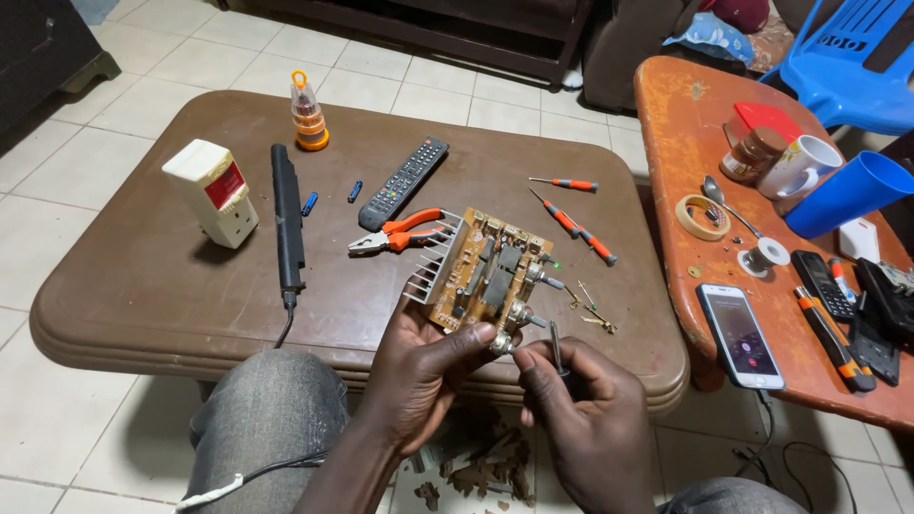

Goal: Disassembling a mobile phone and working on a circuit board using a screwdriver.

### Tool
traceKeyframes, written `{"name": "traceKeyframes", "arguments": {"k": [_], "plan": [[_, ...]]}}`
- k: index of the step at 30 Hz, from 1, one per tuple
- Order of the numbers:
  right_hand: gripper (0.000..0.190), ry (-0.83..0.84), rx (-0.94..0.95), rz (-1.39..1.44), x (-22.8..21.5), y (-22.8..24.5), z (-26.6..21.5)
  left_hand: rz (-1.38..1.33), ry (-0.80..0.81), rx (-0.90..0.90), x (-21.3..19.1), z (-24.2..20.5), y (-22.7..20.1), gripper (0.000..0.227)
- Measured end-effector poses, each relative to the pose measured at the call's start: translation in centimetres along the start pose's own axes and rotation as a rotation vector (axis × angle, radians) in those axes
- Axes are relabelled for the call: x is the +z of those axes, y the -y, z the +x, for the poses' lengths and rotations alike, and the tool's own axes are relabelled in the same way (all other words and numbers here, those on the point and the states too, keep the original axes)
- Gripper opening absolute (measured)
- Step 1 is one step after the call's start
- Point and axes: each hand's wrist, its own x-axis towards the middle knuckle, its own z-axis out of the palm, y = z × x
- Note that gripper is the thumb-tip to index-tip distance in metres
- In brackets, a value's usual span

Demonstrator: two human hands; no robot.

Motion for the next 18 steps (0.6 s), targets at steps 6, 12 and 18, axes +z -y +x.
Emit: {"name": "traceKeyframes", "arguments": {"k": [6,12,18], "plan": [[0.015,-0.051,-0.385,-0.418,0.16,1.1,-0.37,0.021,-0.019,-0.039,0.24,-0.21,-0.26,0.058],[0.014,-0.024,-0.464,-0.4,0.14,1.31,0.15,-0.003,-0.012,0.016,0.16,-0.12,0.13,0.067],[0.009,-0.01,-0.506,-0.442,-0.08,0.79,0.21,-0.038,0.019,-0.012,0.22,-0.19,0.04,0.064]]}}
